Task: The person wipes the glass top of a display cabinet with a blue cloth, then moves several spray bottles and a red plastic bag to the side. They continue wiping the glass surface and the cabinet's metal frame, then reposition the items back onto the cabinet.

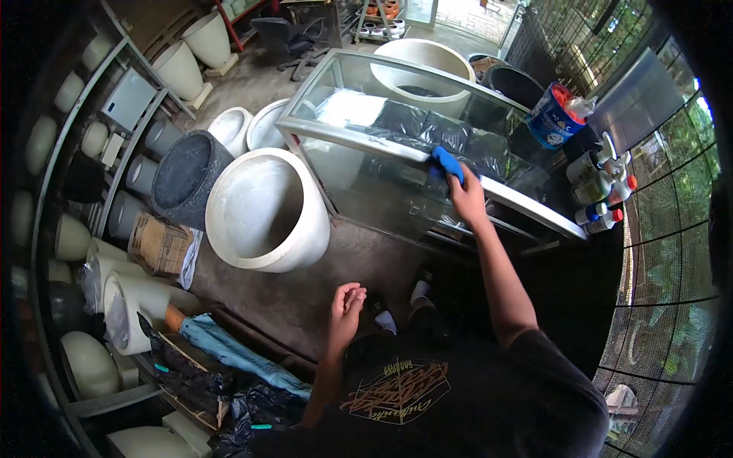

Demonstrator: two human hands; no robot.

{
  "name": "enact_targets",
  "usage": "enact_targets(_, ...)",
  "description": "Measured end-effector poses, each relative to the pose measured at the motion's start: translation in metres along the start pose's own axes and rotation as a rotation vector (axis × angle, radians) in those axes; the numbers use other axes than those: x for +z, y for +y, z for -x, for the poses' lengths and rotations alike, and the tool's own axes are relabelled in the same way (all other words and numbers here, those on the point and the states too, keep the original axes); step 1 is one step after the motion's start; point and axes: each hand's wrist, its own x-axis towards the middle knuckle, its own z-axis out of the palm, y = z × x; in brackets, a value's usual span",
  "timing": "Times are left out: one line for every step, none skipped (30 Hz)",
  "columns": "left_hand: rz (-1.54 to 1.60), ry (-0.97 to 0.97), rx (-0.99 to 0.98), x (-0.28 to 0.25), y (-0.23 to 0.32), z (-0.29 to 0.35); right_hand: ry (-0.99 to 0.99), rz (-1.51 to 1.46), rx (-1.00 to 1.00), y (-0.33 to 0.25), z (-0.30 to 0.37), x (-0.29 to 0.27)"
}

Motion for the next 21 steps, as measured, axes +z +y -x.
enact_targets(0.008, -0.006, 0.007, 0.002, -0.003, 0.002, -0.121, -0.115, 0.205, -0.006, 0.02, -0.001)
enact_targets(0.014, -0.02, 0.014, 0.004, -0.005, 0.003, -0.153, -0.535, 0.224, 0.005, 0.048, 0.017)
enact_targets(0.047, -0.042, -0.021, 0.006, -0.002, 0.007, -0.29, -0.609, 0.37, -0.01, 0.077, 0.025)
enact_targets(0.078, -0.072, -0.054, 0.008, 0.005, 0.011, -0.453, -0.668, 0.446, -0.037, 0.105, 0.026)
enact_targets(0.107, -0.117, -0.088, 0.012, 0.011, 0.012, -0.613, -0.731, 0.612, -0.003, 0.126, 0.034)
enact_targets(0.203, -0.16, -0.104, 0.01, 0.004, 0.009, -0.551, -0.976, 0.701, -0.034, 0.149, 0.041)
enact_targets(0.301, -0.215, -0.127, 0.009, -0.008, 0.004, -0.61, -1.117, 0.75, -0.028, 0.163, 0.045)
enact_targets(0.391, -0.269, -0.152, 0.011, -0.011, 0.002, -0.615, -1.189, 0.818, -0.029, 0.175, 0.047)
enact_targets(0.578, -0.281, -0.144, 0.017, -0.014, -0.002, -0.601, -1.23, 0.811, -0.028, 0.182, 0.048)
enact_targets(0.443, -0.252, -0.094, 0.026, -0.002, -0.004, -0.585, -1.268, 0.805, -0.027, 0.187, 0.047)
enact_targets(0.308, -0.225, -0.043, 0.033, 0.011, -0.004, -0.55, -1.294, 0.788, -0.027, 0.191, 0.042)
enact_targets(0.177, -0.19, 0.015, 0.041, 0.021, -0.004, -0.524, -1.316, 0.771, -0.03, 0.193, 0.037)
enact_targets(0.192, -0.109, 0.12, 0.049, 0.017, -0.009, -0.563, -1.199, 0.726, -0.016, 0.195, 0.033)
enact_targets(0.065, -0.108, 0.189, 0.053, 0.021, -0.009, -0.591, -1.086, 0.679, -0.002, 0.196, 0.029)
enact_targets(-0.061, -0.106, 0.262, 0.056, 0.028, -0.008, -0.564, -0.999, 0.588, -0.025, 0.194, 0.016)
enact_targets(-0.187, -0.105, 0.337, 0.059, 0.032, -0.008, -0.535, -0.911, 0.499, -0.037, 0.194, 0.009)
enact_targets(-0.446, -0.146, 0.476, 0.055, 0.028, -0.013, -0.483, -1.038, 0.494, -0.014, 0.199, 0.013)
enact_targets(-0.42, -0.189, 0.474, 0.061, 0.036, -0.012, -0.486, -0.934, 0.484, -0.004, 0.202, 0.011)
enact_targets(-0.394, -0.233, 0.472, 0.067, 0.045, -0.01, -0.486, -0.831, 0.476, 0.007, 0.206, 0.008)
enact_targets(-0.369, -0.277, 0.48, 0.073, 0.054, -0.007, -0.485, -0.728, 0.458, 0.017, 0.209, 0.004)
enact_targets(-0.308, -0.307, 0.369, 0.078, 0.056, -0.005, -0.529, -0.697, 0.403, 0.029, 0.211, 0.001)
